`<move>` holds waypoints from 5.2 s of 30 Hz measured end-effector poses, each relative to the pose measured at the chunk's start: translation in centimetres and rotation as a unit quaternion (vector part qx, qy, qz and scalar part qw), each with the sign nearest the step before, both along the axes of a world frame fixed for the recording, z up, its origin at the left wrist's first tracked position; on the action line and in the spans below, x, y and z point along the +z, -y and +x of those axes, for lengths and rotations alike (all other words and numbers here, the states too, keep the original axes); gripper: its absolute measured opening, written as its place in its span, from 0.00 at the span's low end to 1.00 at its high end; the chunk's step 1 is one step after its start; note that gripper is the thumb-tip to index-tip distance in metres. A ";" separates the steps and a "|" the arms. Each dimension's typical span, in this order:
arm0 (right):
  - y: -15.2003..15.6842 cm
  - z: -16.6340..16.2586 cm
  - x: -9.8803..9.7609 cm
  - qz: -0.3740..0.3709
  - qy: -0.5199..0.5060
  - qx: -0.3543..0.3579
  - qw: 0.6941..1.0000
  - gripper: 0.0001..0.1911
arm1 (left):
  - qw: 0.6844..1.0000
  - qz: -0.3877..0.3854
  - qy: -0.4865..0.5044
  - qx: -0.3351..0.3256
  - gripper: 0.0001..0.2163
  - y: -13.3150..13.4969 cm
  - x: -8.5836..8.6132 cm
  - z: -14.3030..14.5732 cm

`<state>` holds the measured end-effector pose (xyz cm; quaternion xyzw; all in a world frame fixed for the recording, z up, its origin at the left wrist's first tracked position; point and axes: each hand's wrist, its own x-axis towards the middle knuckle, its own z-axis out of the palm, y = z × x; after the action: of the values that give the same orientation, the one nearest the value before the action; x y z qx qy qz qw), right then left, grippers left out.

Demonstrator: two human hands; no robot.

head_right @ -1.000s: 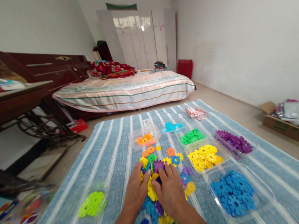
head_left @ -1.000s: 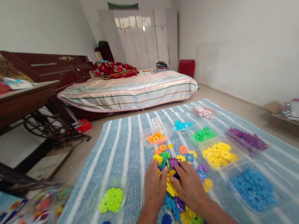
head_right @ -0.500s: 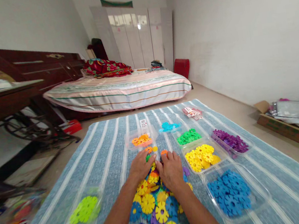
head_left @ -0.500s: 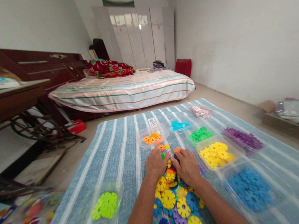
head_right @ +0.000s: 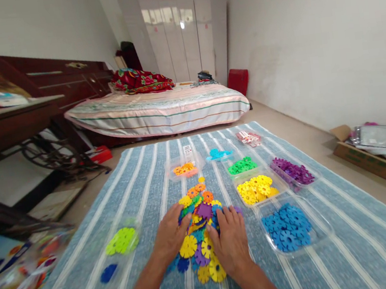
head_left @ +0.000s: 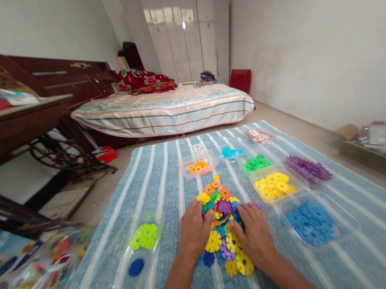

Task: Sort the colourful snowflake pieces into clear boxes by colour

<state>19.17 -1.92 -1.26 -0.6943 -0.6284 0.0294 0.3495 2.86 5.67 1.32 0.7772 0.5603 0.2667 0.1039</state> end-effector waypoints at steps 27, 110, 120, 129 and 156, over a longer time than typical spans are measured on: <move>-1.6 0.2 5.6 0.150 0.182 0.045 0.971 0.14 | 0.979 0.201 -0.002 -0.026 0.17 4.9 -3.6 -3.5; -4.1 -2.1 6.6 -0.078 0.071 0.231 0.967 0.06 | 0.986 0.146 0.070 -0.035 0.14 7.1 -2.6 -2.8; -2.9 -2.4 4.0 -0.070 -0.186 0.180 0.964 0.05 | 0.987 0.142 0.063 -0.034 0.13 7.0 -2.4 -2.7; -2.8 -1.5 5.0 -0.072 -0.283 0.189 0.937 0.04 | 0.993 0.099 0.051 -0.040 0.11 7.4 -1.3 -2.4; 3.3 -0.6 5.2 0.067 0.088 0.132 0.985 0.11 | 0.993 0.089 0.032 -0.065 0.10 7.3 -1.1 -2.5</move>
<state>18.61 -5.25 3.98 -0.5802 -0.7436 -0.0283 0.3312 0.35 -1.58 0.22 0.8090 0.4792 0.3332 0.0692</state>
